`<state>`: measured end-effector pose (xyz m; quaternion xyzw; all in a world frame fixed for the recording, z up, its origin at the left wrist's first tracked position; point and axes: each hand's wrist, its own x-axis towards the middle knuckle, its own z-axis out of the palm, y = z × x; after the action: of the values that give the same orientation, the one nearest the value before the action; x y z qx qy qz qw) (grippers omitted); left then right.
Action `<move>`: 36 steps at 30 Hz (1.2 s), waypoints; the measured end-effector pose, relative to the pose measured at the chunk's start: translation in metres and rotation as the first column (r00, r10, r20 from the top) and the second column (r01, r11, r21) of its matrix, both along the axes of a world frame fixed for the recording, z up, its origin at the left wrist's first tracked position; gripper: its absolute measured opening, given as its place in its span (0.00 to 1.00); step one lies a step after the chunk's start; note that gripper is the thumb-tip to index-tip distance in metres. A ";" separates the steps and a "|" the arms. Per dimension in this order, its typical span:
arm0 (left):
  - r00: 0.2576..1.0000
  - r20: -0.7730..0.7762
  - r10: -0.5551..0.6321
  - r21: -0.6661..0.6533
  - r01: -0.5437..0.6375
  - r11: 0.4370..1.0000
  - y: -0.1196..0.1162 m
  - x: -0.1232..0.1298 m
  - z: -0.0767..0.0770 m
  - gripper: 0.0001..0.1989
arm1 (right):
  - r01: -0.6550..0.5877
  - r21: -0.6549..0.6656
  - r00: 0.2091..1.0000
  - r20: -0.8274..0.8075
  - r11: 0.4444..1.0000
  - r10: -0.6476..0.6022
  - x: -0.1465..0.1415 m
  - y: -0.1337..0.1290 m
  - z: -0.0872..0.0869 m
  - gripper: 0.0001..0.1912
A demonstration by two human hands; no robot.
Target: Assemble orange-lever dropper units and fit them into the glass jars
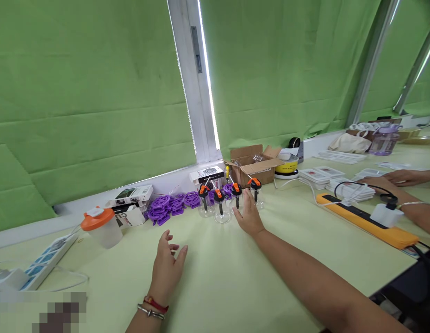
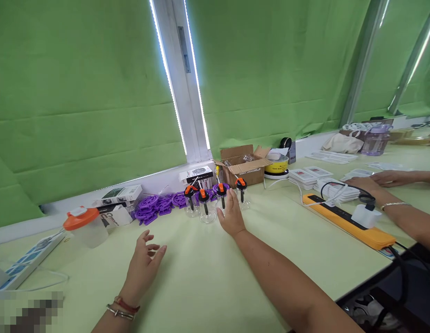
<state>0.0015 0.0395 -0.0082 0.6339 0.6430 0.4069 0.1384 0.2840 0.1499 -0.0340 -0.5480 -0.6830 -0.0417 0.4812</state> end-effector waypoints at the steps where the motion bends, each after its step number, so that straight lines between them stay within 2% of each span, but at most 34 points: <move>1: 0.993 -0.115 0.030 0.002 -0.030 1.000 0.003 -0.006 -0.003 0.37 | 0.010 0.003 0.999 0.032 1.000 -0.010 -0.004 -0.006 0.001 0.39; 2: 0.968 -0.247 0.054 -0.014 -0.060 0.998 0.005 -0.012 -0.007 0.36 | 0.016 0.000 0.997 0.072 1.000 -0.016 -0.008 -0.013 0.002 0.39; 4: 0.870 -0.467 0.157 -0.079 -0.218 0.973 0.008 -0.024 -0.014 0.37 | -0.009 -0.048 0.982 0.186 0.999 0.018 -0.014 -0.031 0.000 0.38; 5: 0.835 -0.529 0.149 -0.133 -0.255 0.958 0.008 -0.029 -0.016 0.38 | -0.028 -0.093 0.969 0.242 0.995 0.050 -0.016 -0.041 -0.001 0.38; 8: 0.788 -0.616 0.021 -0.293 -0.254 0.922 0.004 -0.037 -0.017 0.40 | -0.086 -0.276 0.915 0.358 0.957 0.186 -0.015 -0.069 -0.008 0.39; 11: 0.777 -0.621 -0.103 -0.404 -0.204 0.892 -0.003 -0.031 -0.012 0.40 | -0.162 -0.432 0.851 0.394 0.887 0.347 -0.007 -0.086 -0.011 0.43; 14: 0.772 -0.606 -0.193 -0.464 -0.146 0.874 -0.009 -0.020 -0.008 0.38 | -0.201 -0.523 0.817 0.376 0.828 0.436 -0.004 -0.088 -0.010 0.45; 19: 0.762 -0.610 -0.216 -0.460 -0.119 0.880 -0.018 -0.009 -0.011 0.38 | -0.225 -0.645 0.789 0.319 0.731 0.524 -0.008 -0.081 -0.009 0.47; 25: 0.756 -0.629 -0.179 -0.390 -0.107 0.915 -0.023 -0.011 -0.016 0.38 | -0.207 -0.661 0.783 0.331 0.722 0.527 -0.008 -0.084 -0.004 0.49; 36: 0.749 -0.637 -0.184 -0.387 -0.104 0.916 -0.020 -0.014 -0.020 0.38 | -0.210 -0.678 0.789 0.308 0.705 0.531 -0.007 -0.085 -0.003 0.47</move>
<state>-0.0125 0.0200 -0.0281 0.7085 0.7046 0.0133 0.0368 0.2765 0.0653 -0.0367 -0.4899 -0.8546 0.1471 0.0894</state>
